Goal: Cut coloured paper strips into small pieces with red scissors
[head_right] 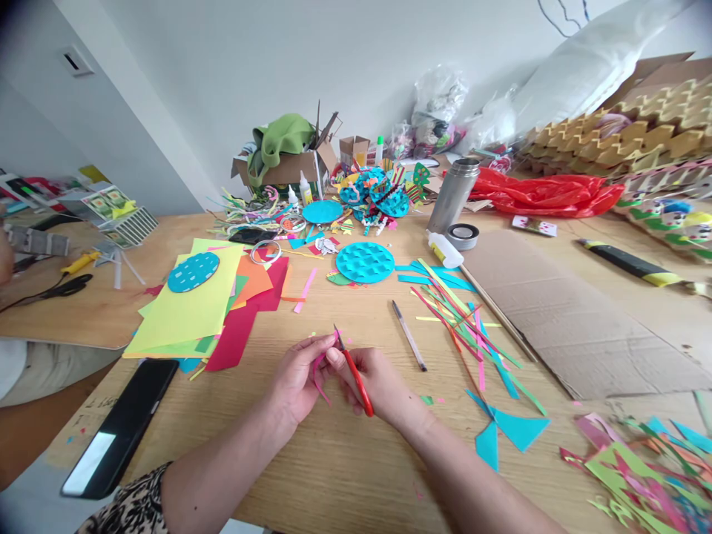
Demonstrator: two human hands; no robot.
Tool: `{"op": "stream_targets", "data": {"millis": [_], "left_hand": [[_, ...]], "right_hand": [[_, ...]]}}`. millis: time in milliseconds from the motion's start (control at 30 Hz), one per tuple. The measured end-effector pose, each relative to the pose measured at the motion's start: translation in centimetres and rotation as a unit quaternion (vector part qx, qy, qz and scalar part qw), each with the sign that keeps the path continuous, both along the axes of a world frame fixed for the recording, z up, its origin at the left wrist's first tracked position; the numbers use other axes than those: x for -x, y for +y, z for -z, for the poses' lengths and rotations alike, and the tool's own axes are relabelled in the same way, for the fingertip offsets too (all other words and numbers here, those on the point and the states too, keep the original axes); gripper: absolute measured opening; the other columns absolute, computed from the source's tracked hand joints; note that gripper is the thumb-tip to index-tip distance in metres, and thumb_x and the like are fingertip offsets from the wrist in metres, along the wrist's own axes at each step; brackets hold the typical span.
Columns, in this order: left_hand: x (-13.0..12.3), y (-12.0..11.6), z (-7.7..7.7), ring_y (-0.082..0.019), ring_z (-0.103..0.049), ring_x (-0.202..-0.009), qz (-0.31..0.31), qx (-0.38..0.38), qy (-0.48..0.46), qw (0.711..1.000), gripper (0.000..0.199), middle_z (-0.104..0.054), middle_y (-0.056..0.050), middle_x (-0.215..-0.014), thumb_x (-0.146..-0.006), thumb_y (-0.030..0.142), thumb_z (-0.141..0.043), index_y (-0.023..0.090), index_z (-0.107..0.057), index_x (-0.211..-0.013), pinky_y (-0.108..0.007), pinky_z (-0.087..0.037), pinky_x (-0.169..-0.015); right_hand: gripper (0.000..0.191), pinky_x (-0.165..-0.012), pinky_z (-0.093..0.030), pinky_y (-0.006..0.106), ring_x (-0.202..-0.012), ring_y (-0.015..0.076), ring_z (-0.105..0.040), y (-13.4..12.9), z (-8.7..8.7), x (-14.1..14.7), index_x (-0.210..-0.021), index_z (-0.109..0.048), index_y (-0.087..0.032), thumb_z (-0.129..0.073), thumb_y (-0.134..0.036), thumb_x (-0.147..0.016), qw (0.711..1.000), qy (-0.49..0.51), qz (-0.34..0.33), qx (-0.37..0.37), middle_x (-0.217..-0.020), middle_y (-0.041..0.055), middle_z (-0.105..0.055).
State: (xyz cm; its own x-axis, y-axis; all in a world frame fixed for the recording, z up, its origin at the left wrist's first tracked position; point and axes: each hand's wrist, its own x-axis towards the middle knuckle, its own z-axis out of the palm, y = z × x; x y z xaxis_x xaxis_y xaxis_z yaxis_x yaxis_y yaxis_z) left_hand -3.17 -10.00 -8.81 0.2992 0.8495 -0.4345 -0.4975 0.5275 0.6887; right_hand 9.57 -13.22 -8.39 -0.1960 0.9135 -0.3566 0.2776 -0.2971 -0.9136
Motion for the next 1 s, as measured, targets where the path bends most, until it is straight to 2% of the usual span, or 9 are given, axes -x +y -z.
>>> {"op": "stream_targets", "data": {"millis": [333, 700, 800, 1000], "left_hand": [[0.0, 0.1, 0.2, -0.01, -0.057, -0.065, -0.001, 0.011, 0.004, 1.0, 0.018, -0.066, -0.005, -0.07, -0.058, 0.022, -0.079, 0.01, -0.07, -0.069, -0.021, -0.043, -0.06], [0.1, 0.3, -0.1, -0.008, -0.055, -0.058, 0.005, 0.004, 0.037, 0.999, 0.017, -0.066, -0.004, -0.065, -0.058, 0.022, -0.078, 0.01, -0.069, -0.066, -0.019, -0.041, -0.056], [0.2, 0.5, -0.2, -0.008, -0.055, -0.054, 0.008, 0.0, 0.051, 0.999, 0.017, -0.065, -0.004, -0.062, -0.056, 0.021, -0.078, 0.01, -0.068, -0.065, -0.019, -0.041, -0.054], [1.0, 1.4, -0.7, -0.006, -0.05, -0.046, 0.064, -0.026, 0.098, 0.993, 0.018, -0.059, -0.001, -0.052, -0.056, 0.024, -0.077, 0.012, -0.065, -0.062, -0.018, -0.033, -0.045]], "right_hand": [[0.055, -0.032, -0.028, 0.017, -0.029, 0.0079, -0.045, -0.2, 0.2, 0.0, -0.054, -0.043, -0.018, -0.047, -0.066, -0.08, 1.0, 0.0, 0.015, -0.01, -0.036, -0.0043, -0.046], [0.052, -0.03, -0.028, 0.017, -0.028, 0.0078, -0.043, -0.1, 0.6, 0.0, -0.056, -0.045, -0.018, -0.048, -0.064, -0.081, 0.999, 0.013, 0.04, -0.005, -0.035, -0.0057, -0.045], [0.054, -0.03, -0.027, 0.017, -0.027, 0.0076, -0.042, 0.0, 0.2, 0.0, -0.056, -0.044, -0.018, -0.047, -0.066, -0.079, 0.999, 0.009, 0.045, 0.006, -0.035, -0.0057, -0.044], [0.057, -0.034, -0.029, 0.018, -0.031, 0.0073, -0.043, -0.1, -1.3, -0.6, -0.057, -0.047, -0.017, -0.043, -0.071, -0.078, 0.999, 0.002, 0.018, 0.028, -0.037, -0.0045, -0.045]]}}
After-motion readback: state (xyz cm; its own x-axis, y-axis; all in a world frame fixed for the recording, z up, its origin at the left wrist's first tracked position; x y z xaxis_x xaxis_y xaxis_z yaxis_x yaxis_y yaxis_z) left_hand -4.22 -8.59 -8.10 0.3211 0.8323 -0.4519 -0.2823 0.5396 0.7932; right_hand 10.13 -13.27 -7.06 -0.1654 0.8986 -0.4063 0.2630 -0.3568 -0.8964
